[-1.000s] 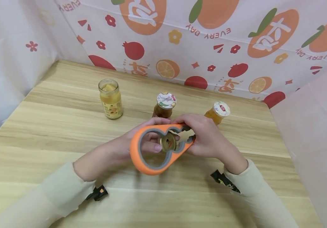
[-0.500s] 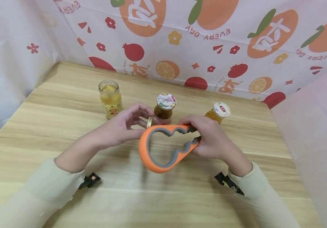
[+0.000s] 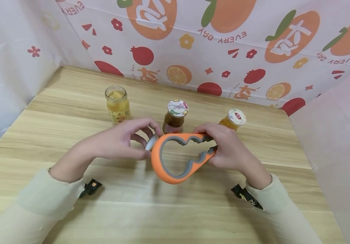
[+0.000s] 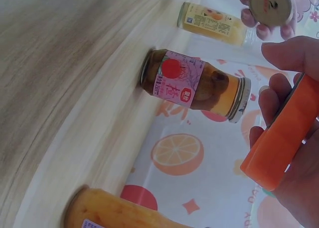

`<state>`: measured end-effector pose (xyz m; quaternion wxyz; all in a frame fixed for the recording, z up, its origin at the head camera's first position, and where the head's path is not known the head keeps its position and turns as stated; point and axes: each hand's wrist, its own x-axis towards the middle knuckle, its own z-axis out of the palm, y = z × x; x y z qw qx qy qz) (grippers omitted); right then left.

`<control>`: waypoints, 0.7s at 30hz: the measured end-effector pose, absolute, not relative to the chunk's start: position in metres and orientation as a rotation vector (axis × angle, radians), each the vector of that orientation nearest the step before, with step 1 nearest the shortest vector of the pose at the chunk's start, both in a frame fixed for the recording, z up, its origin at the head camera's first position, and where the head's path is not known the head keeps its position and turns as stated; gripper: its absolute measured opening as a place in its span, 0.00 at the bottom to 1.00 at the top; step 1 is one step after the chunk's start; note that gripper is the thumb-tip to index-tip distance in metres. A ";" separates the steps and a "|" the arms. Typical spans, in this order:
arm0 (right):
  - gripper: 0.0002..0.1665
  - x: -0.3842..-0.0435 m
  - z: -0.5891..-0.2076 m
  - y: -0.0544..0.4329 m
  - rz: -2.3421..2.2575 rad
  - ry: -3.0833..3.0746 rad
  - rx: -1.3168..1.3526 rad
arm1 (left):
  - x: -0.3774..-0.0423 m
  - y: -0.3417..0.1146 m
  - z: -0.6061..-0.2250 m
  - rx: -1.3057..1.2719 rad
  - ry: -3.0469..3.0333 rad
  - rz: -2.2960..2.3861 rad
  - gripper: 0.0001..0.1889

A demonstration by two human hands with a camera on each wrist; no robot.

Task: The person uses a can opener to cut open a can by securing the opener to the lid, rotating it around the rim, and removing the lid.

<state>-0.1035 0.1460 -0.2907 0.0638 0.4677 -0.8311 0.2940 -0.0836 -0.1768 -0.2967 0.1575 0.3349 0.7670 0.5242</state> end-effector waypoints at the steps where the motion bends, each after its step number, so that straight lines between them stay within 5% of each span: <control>1: 0.31 -0.103 -0.291 0.146 0.889 -2.511 1.413 | -0.083 -0.177 -0.297 0.980 2.191 1.454 0.24; 21: 0.30 -0.106 -0.295 0.153 0.881 -2.550 1.397 | -0.088 -0.207 -0.298 1.002 2.298 1.166 0.17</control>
